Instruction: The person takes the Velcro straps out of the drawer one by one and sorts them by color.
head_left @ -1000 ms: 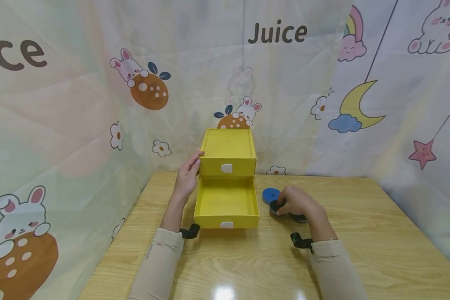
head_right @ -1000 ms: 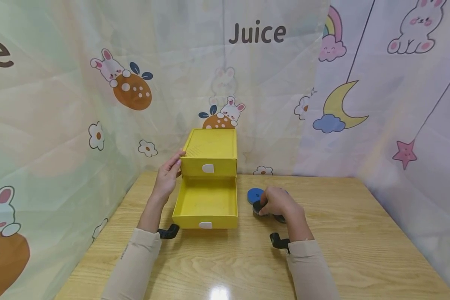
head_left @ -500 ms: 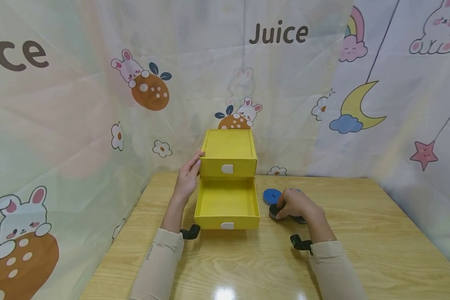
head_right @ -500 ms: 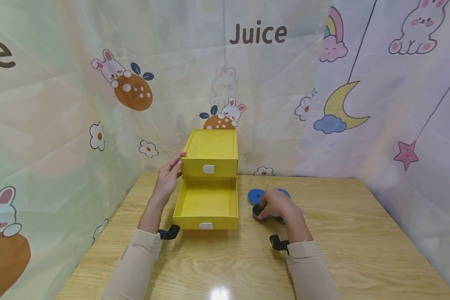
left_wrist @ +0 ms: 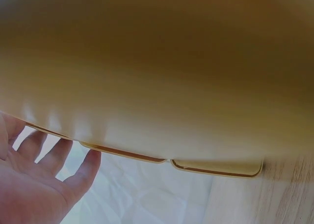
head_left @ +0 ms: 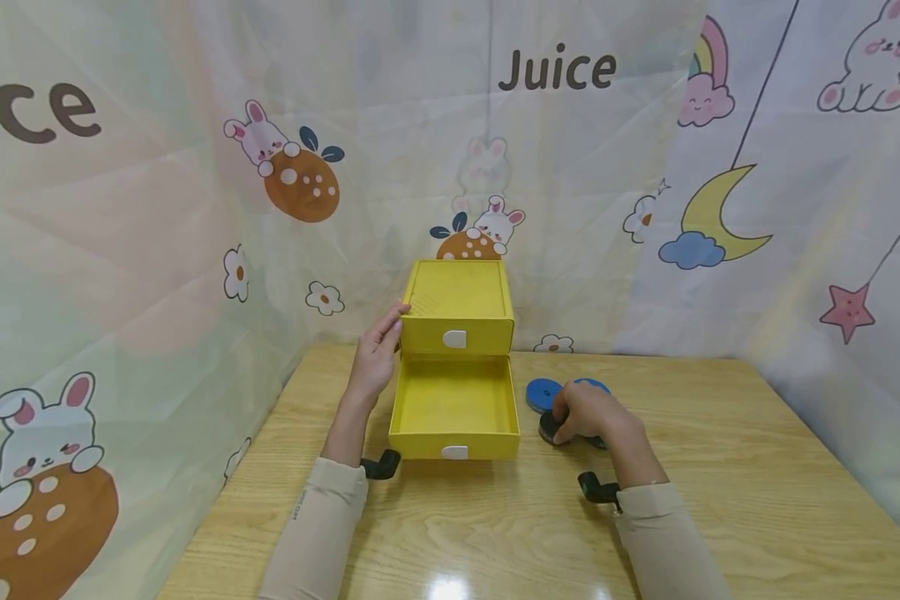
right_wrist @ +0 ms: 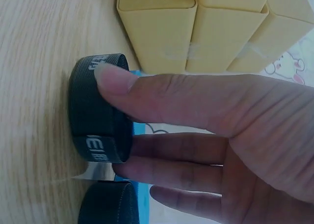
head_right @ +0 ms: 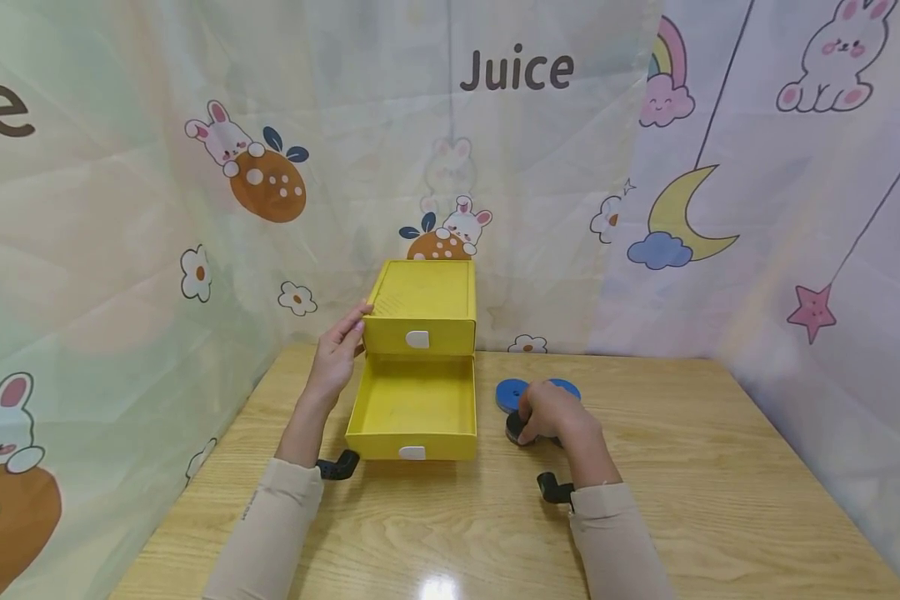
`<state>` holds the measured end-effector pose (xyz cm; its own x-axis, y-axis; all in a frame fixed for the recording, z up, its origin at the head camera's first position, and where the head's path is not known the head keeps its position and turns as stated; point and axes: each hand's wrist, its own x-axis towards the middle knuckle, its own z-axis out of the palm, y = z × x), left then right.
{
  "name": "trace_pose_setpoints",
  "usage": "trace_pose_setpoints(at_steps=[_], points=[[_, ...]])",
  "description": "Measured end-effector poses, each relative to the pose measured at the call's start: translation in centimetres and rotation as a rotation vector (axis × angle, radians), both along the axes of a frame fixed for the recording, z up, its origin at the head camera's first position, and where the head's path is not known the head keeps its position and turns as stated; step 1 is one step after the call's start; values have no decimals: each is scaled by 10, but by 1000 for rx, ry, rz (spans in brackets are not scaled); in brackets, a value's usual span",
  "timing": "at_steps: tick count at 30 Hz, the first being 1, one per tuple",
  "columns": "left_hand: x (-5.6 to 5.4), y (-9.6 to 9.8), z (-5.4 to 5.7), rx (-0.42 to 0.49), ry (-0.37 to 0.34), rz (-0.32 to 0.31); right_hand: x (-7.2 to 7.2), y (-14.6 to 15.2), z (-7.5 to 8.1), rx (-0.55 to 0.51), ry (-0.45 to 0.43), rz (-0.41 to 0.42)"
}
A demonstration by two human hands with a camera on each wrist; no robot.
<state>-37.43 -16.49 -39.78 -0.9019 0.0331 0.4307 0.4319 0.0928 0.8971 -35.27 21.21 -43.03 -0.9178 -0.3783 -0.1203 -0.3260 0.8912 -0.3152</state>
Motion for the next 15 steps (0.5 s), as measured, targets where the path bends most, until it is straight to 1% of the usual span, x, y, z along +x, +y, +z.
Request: trace_pose_setpoints(at_steps=[4, 6, 8, 10, 15], points=[[0, 0, 0, 2, 1, -1, 1, -1, 3, 18, 23, 27], [0, 1, 1, 5, 3, 2, 1, -2, 6, 28, 44, 34], [0, 1, 1, 7, 7, 4, 1, -3, 10, 15, 80, 40], [0, 1, 1, 11, 12, 4, 2, -3, 14, -31, 131, 43], [0, 1, 0, 13, 11, 3, 9, -7, 27, -218, 240, 70]])
